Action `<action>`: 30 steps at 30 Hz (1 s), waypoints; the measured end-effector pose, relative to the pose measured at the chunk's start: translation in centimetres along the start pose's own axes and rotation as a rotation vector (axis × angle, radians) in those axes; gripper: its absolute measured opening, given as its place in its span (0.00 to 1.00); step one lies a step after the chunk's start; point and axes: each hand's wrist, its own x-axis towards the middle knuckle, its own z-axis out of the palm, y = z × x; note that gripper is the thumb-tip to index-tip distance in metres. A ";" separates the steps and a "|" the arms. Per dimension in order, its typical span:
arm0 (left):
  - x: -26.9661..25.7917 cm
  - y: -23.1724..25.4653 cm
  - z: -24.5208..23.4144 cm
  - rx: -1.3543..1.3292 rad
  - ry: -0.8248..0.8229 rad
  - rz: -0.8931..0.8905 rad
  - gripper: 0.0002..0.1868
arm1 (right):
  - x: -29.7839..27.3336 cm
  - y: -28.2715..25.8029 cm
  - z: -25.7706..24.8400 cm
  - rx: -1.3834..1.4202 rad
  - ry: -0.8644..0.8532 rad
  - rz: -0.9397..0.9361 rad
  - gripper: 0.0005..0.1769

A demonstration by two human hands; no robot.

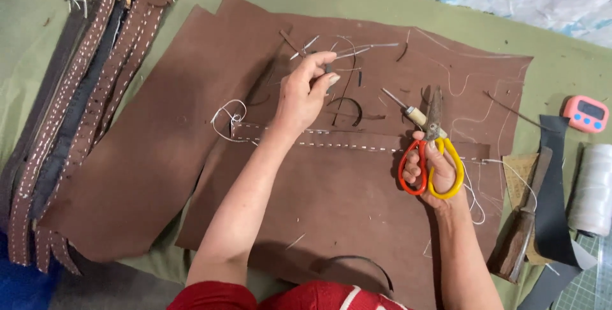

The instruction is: Hand-stitching a leather strap onto a larger piece of leather using an awl, mallet, and thread.

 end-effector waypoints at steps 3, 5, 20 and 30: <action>-0.5 -2.4 0.5 0.490 -0.103 -0.035 0.18 | -0.2 -0.4 0.6 -0.017 0.023 0.021 0.25; -1.0 -3.1 1.4 0.611 -0.040 0.016 0.12 | -0.2 -0.3 0.6 -0.012 0.021 0.019 0.25; 4.0 -9.6 8.8 0.800 -0.414 -0.426 0.09 | -0.2 -0.6 1.6 0.008 0.091 0.038 0.23; 3.9 -6.2 8.1 0.660 -0.370 -0.570 0.14 | -0.3 -0.8 2.2 0.026 0.108 0.021 0.22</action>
